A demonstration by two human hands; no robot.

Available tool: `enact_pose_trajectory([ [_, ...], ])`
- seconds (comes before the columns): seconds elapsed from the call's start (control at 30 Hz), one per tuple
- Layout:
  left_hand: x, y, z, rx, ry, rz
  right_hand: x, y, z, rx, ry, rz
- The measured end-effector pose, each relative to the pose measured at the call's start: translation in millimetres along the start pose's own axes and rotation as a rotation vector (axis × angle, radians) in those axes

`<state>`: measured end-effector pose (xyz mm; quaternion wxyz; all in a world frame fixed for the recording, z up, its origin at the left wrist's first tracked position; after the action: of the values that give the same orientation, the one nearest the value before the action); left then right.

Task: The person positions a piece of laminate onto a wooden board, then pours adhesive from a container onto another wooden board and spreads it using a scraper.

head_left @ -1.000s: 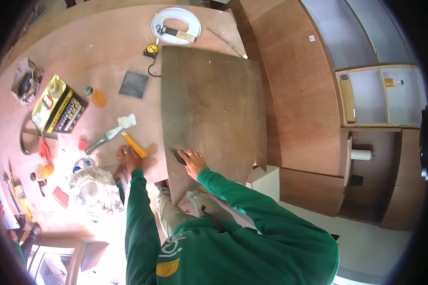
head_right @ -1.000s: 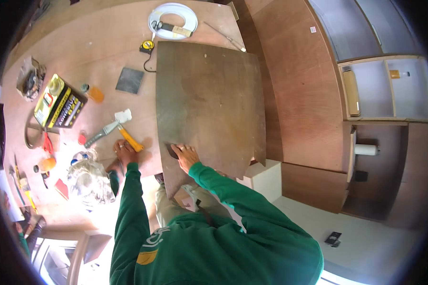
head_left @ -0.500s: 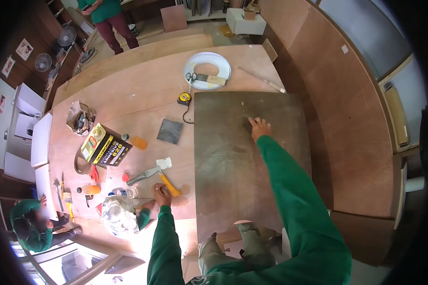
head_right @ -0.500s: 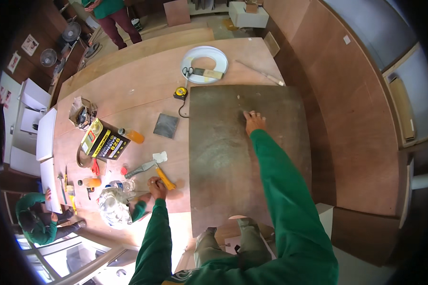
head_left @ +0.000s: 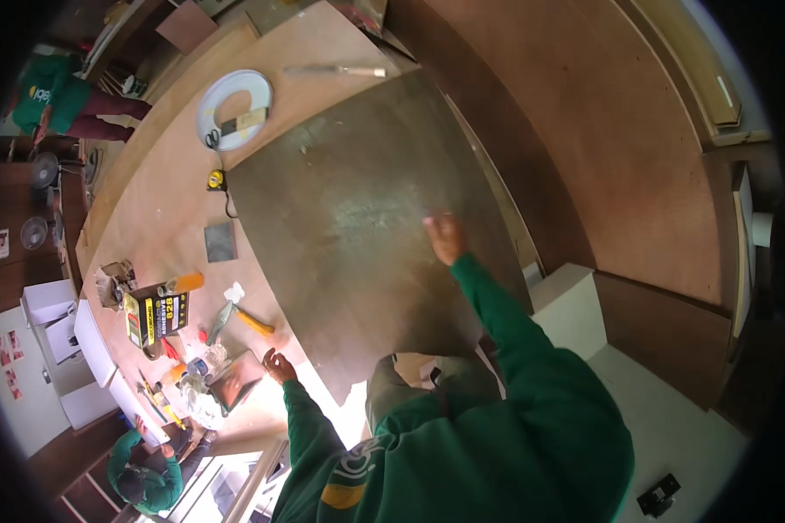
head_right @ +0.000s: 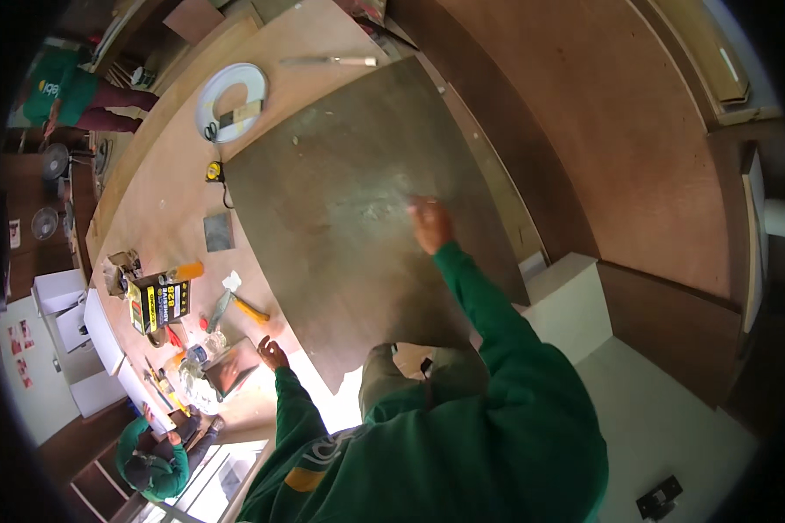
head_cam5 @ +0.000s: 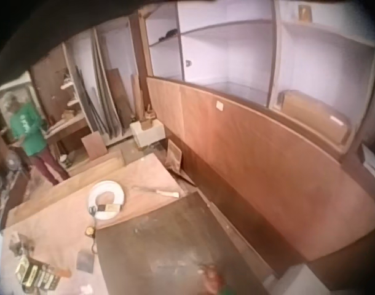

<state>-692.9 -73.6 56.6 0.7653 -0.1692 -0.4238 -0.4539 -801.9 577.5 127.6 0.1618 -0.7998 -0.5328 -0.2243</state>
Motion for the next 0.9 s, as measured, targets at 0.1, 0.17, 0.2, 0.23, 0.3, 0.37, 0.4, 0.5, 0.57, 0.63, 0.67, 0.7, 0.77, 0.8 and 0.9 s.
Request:
enact_pose_trajectory([
  [0.1, 13, 21, -20, 0.065, -0.131, -0.040, 106, 85, 138, -0.666, 0.099, 0.313],
  [0.17, 4, 24, -30, 0.077, -0.117, -0.104, 158, 132, 188, -0.709, -0.606, 0.658],
  [0.2, 0, 26, -29, 0.075, -0.127, -0.120, 183, 148, 201, -0.743, -0.702, 0.703],
  [0.23, -9, 25, -24, 0.071, -0.132, -0.140, 208, 159, 210, -0.742, -0.620, 0.680],
  [0.3, 2, 15, -28, 0.002, -0.110, -0.124, 224, 160, 218, -0.731, -0.497, 0.593],
  [0.37, -6, 14, -21, -0.005, -0.090, -0.124, 218, 130, 210, -0.627, -0.189, 0.373],
  [0.4, -11, 10, -15, -0.015, -0.086, -0.126, 211, 112, 198, -0.576, -0.041, 0.268],
  [0.5, -11, 20, -3, -0.029, -0.112, -0.120, 144, 12, 142, -0.350, 0.066, 0.070],
  [0.57, -4, 39, -13, 0.012, -0.157, -0.115, 92, -69, 55, 0.015, 0.222, 0.037],
  [0.63, 18, 66, -42, 0.088, -0.203, -0.082, 26, -129, -25, 0.230, 0.238, -0.134],
  [0.67, 36, 78, -63, 0.082, -0.284, -0.054, -5, -153, -62, 0.359, 0.264, -0.157],
  [0.7, 23, 91, -75, 0.182, -0.273, -0.091, -25, -176, -73, 0.455, 0.361, -0.137],
  [0.77, 8, 128, -96, 0.340, -0.221, -0.134, -72, -215, -90, 0.535, 0.479, -0.191],
  [0.8, 15, 150, -117, 0.408, -0.170, -0.115, -106, -228, -111, 0.543, 0.486, -0.266],
  [0.9, -27, 174, -120, 0.464, -0.016, -0.274, -143, -269, -101, 0.516, 0.702, -0.272],
])
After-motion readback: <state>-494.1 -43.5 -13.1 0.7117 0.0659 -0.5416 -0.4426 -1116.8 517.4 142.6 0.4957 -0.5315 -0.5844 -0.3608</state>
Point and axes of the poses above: each hand's wrist, its own y-axis away from the middle knuckle, its own x-axis out of the back of the hand, z = x × y, the point moved 10 cm from there along -y, towards the middle knuckle, and after that the axes turned 4 degrees about x, right-handed, at the moved point
